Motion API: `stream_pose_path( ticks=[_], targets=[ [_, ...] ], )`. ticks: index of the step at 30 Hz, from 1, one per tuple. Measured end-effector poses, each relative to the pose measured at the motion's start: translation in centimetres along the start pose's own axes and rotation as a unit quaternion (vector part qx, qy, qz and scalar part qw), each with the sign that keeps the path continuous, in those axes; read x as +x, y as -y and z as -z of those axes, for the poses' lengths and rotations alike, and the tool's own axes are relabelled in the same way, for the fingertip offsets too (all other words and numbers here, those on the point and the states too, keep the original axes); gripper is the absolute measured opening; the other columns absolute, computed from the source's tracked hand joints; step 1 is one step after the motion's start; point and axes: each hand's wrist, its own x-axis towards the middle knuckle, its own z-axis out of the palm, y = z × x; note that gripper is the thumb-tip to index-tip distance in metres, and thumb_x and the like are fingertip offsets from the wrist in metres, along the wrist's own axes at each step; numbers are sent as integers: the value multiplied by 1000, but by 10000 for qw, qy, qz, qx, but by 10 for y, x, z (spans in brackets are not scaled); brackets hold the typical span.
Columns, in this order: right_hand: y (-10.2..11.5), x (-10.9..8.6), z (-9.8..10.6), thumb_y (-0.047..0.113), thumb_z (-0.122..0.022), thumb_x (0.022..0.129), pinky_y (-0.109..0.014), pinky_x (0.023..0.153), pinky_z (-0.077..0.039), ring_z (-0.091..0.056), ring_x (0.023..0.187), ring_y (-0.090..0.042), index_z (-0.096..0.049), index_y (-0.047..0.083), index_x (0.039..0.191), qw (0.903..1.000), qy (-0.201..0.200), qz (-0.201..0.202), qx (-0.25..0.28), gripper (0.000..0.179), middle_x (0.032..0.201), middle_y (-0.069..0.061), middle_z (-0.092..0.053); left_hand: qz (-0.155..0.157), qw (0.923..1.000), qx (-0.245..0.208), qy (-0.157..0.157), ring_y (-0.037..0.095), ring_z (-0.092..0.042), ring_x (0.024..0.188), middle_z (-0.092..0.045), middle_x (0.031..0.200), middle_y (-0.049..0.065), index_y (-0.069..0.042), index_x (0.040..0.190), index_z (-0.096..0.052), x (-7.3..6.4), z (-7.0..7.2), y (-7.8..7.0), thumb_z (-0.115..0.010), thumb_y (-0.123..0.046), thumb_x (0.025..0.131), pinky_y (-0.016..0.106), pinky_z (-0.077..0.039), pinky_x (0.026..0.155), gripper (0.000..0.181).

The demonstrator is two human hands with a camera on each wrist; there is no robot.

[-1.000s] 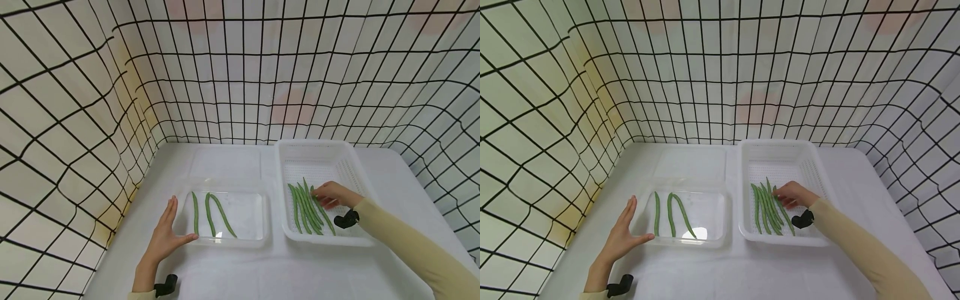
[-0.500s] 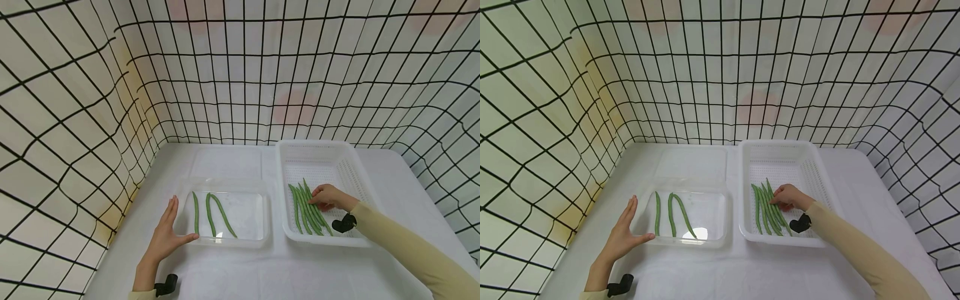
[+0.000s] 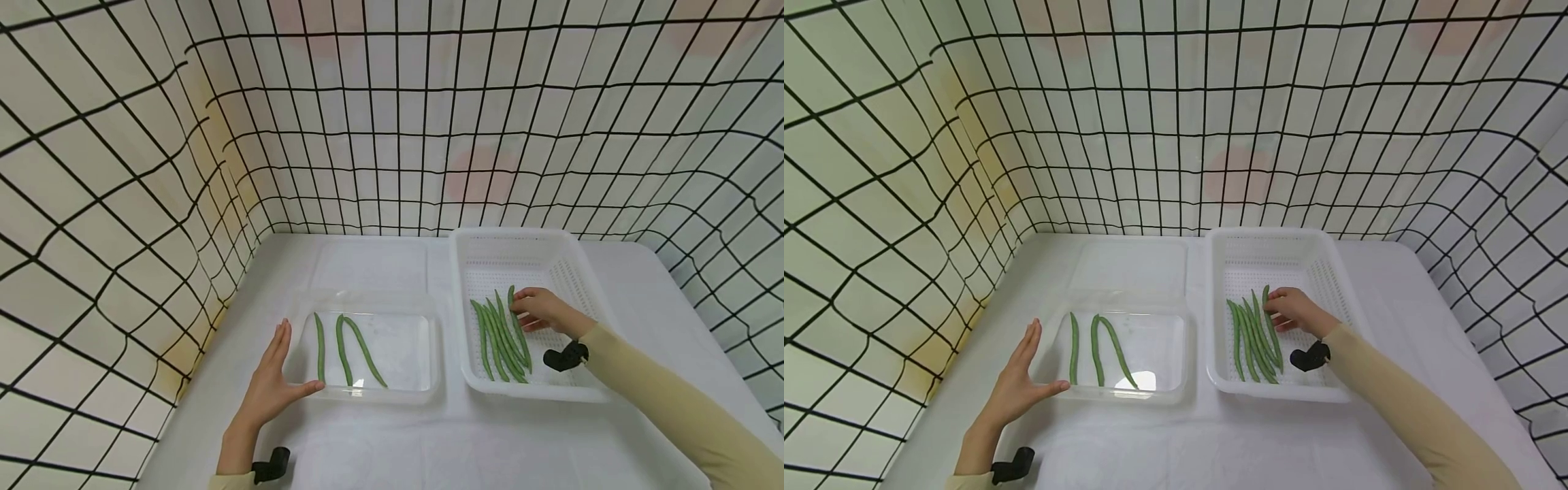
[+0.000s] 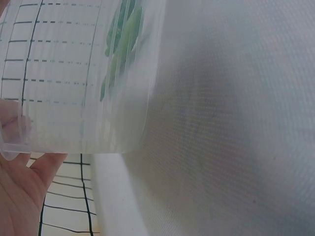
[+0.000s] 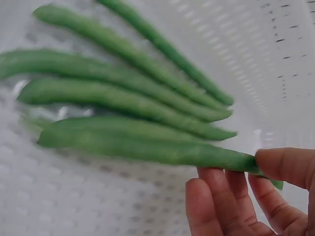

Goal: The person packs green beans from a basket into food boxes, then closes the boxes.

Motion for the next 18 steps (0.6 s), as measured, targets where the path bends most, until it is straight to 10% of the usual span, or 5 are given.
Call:
stream_pose_path(
  ticks=[18],
  targets=[
    [70,-8,-36,26,-51,99,-33,65,-55,-63,63,-13,-37,-4,135,9975,-64,445,554,49,107,-16,-56,-18,10000,6,-4,31,-8,142,-6,158,6,-22,154,-5,0,0,1,-82,-57,61,65,-23,100,125]
  ],
)
